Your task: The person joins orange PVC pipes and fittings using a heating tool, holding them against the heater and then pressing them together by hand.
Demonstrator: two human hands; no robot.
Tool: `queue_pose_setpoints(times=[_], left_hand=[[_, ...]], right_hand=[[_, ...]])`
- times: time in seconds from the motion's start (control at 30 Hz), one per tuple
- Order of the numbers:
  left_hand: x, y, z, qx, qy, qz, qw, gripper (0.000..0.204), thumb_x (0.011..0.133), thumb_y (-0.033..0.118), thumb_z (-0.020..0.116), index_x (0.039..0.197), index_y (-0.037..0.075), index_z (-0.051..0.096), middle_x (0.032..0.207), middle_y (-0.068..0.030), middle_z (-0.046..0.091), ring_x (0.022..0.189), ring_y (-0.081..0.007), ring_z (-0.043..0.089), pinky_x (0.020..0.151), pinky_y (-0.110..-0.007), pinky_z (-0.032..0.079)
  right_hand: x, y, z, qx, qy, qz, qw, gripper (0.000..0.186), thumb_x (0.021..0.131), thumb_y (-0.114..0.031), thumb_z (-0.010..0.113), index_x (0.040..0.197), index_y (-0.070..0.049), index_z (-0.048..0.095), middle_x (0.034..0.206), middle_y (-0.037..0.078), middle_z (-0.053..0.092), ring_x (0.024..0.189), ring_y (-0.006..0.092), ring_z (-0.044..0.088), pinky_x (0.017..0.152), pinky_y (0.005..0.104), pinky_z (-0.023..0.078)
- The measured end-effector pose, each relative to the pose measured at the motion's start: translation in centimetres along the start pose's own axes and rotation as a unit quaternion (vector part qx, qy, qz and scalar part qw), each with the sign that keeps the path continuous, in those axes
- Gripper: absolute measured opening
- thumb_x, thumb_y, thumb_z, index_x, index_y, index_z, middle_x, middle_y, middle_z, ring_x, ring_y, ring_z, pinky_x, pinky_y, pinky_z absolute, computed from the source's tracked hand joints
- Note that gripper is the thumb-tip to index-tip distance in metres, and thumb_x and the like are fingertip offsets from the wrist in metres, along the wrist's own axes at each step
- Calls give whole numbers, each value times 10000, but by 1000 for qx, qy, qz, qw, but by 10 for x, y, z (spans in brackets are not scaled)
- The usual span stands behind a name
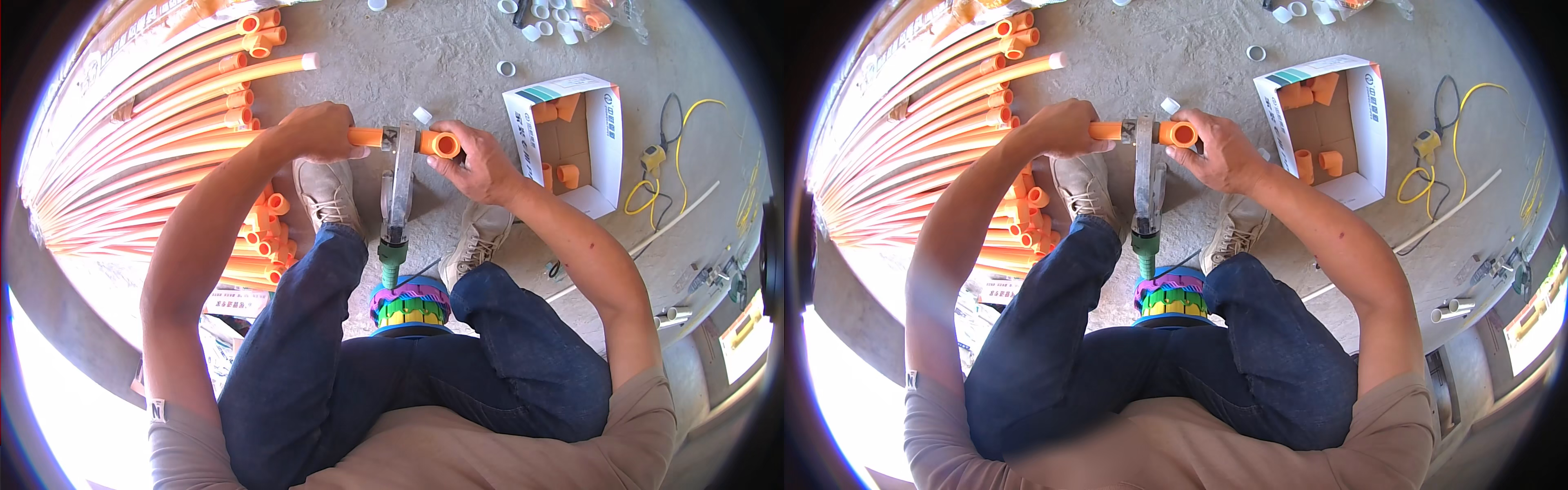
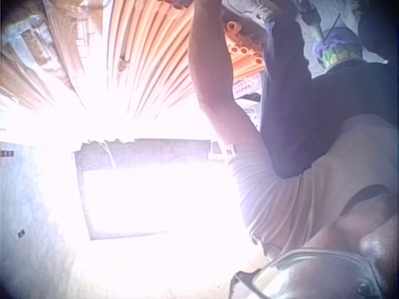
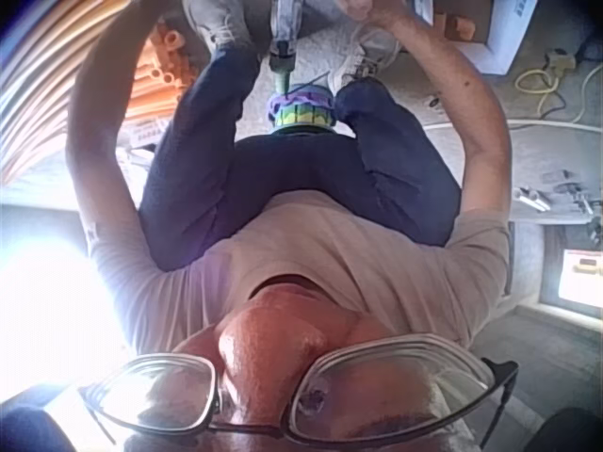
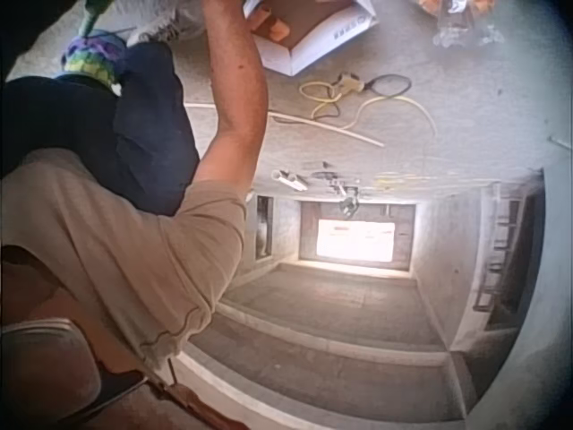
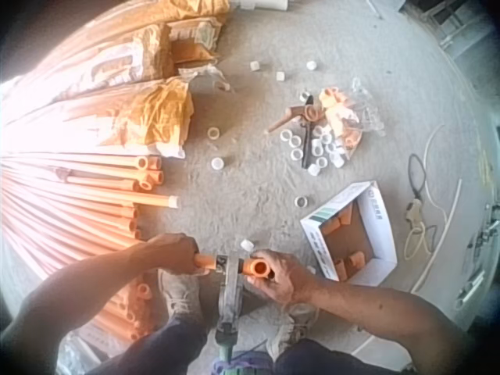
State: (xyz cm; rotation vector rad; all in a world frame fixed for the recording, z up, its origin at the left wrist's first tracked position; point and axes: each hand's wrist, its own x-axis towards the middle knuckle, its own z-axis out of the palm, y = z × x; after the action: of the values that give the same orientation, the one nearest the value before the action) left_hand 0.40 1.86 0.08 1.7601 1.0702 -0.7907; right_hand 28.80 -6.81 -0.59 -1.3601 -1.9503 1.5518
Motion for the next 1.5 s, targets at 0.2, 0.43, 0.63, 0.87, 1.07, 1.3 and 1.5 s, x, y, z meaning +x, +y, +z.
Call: queue_pose_setpoints(times=[0.2,0.43,0.63,0.87,1.07,1.3,1.5], left_hand=[[-1,2,-2,-3,4,1,1000,557,862,551,750,963,3,773,911,-212,749,903,-397,727,834,-489,561],[-1,2,-3,-2,-9,-5,1000,558,865,558,740,979,13,776,932,-206,752,916,-393,728,842,-486,563],[-3,3,-3,2,-8,-8,1000,529,881,532,725,1049,33,766,1001,-182,757,963,-378,726,860,-489,564],[-4,2,0,0,11,1,1000,522,873,529,728,1019,30,775,949,-190,758,927,-386,728,836,-490,565],[-4,0,1,7,16,2,1000,517,873,522,729,1029,31,775,951,-192,758,919,-389,727,833,-488,566],[-5,2,-1,-4,10,1,1000,515,872,516,731,1037,31,774,952,-192,758,922,-394,725,839,-493,563],[-6,5,-5,-2,6,0,1000,512,872,517,737,1035,32,773,970,-193,757,944,-392,722,853,-493,558]], right_hand=[[-1,3,1,15,-2,3,1000,439,962,-290,708,1246,2,546,1032,237,717,951,425,703,835,477,545],[0,2,1,7,5,-4,1000,442,957,-283,714,1247,7,549,1048,236,722,963,423,705,841,473,549],[1,0,2,21,8,-3,1000,428,948,-247,724,1251,2,553,1039,233,721,956,419,708,833,459,550],[1,1,3,38,16,-6,999,426,946,-262,729,1236,2,563,1002,228,712,930,412,706,828,448,546],[1,3,2,15,9,-3,1000,432,951,-282,724,1236,0,561,1002,232,716,928,416,706,826,457,545],[1,2,2,13,18,-19,1000,428,950,-279,724,1233,-4,560,1004,234,716,932,419,707,826,459,547],[1,1,1,16,26,-18,999,426,948,-273,727,1232,-4,560,1005,232,717,940,422,708,831,457,549]])
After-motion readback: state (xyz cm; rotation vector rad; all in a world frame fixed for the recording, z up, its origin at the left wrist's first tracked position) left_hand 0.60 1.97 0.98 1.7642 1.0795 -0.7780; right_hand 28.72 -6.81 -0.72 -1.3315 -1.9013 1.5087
